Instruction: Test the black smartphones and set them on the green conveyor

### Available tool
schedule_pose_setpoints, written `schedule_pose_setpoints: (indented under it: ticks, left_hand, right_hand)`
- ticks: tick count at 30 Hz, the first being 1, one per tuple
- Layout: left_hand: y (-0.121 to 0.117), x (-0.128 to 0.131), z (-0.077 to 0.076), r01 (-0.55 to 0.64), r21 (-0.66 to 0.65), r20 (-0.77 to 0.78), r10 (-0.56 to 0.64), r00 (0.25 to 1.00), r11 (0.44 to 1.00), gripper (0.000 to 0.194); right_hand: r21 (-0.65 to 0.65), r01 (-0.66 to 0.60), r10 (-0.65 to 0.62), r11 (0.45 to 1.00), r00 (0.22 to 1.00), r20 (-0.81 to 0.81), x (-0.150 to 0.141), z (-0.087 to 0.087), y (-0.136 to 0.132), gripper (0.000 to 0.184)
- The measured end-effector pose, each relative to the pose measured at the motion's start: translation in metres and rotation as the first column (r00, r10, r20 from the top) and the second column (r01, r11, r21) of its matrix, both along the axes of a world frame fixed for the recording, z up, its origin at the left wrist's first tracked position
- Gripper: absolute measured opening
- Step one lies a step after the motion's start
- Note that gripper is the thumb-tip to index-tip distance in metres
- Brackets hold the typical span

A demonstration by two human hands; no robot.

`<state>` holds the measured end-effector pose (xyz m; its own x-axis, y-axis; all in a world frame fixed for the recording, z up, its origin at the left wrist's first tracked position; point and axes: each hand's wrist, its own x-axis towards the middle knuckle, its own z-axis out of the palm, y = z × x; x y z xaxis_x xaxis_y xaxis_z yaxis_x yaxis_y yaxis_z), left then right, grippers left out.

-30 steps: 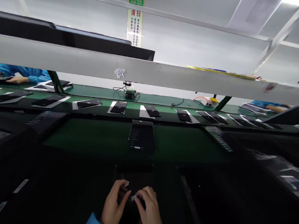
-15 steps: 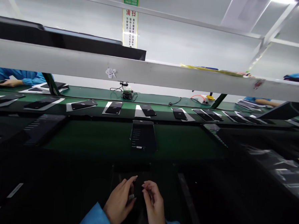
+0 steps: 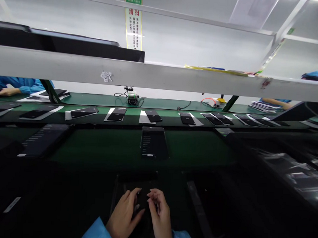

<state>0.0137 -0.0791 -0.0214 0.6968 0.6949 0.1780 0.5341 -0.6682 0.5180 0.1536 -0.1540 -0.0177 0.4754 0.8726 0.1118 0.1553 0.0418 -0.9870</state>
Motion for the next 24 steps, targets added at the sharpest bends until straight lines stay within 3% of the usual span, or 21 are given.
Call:
schedule_pose_setpoints:
  ticks: [3, 5, 8, 11, 19, 24]
  left_hand:
    - [-0.008, 0.009, -0.009, -0.026, 0.218, -0.085, 0.045, 0.995, 0.976, 0.040]
    - [-0.010, 0.014, -0.012, 0.023, 0.293, -0.155, 0.024, 0.988, 0.956, 0.043]
    - [-0.012, 0.017, -0.009, 0.140, 0.290, -0.300, -0.049, 0.953, 0.947, 0.063]
    - [-0.014, 0.020, -0.005, 0.159, 0.278, -0.363, -0.050, 0.930, 0.947, 0.067]
    - [0.002, 0.010, -0.023, 0.076, 0.351, -0.098, -0.044, 0.994, 0.933, 0.049]
    - [0.007, -0.009, -0.013, -0.068, 0.196, 0.041, 0.061, 0.997, 0.978, 0.044]
  right_hand:
    - [0.014, 0.004, -0.004, 1.000, 1.000, -0.006, -0.001, 0.001, 0.000, 0.022]
    - [0.022, 0.009, -0.008, 1.000, 1.000, -0.015, -0.002, 0.000, -0.001, 0.023]
    - [0.014, 0.018, -0.017, 1.000, 0.999, -0.031, -0.002, -0.002, -0.001, 0.024]
    - [-0.002, 0.003, -0.003, 1.000, 0.999, -0.049, -0.001, -0.003, -0.001, 0.026]
    - [0.021, 0.013, -0.012, 1.000, 1.000, -0.012, -0.001, -0.001, 0.000, 0.026]
    - [0.022, 0.048, -0.048, 0.999, 0.998, 0.029, -0.002, -0.001, 0.001, 0.025]
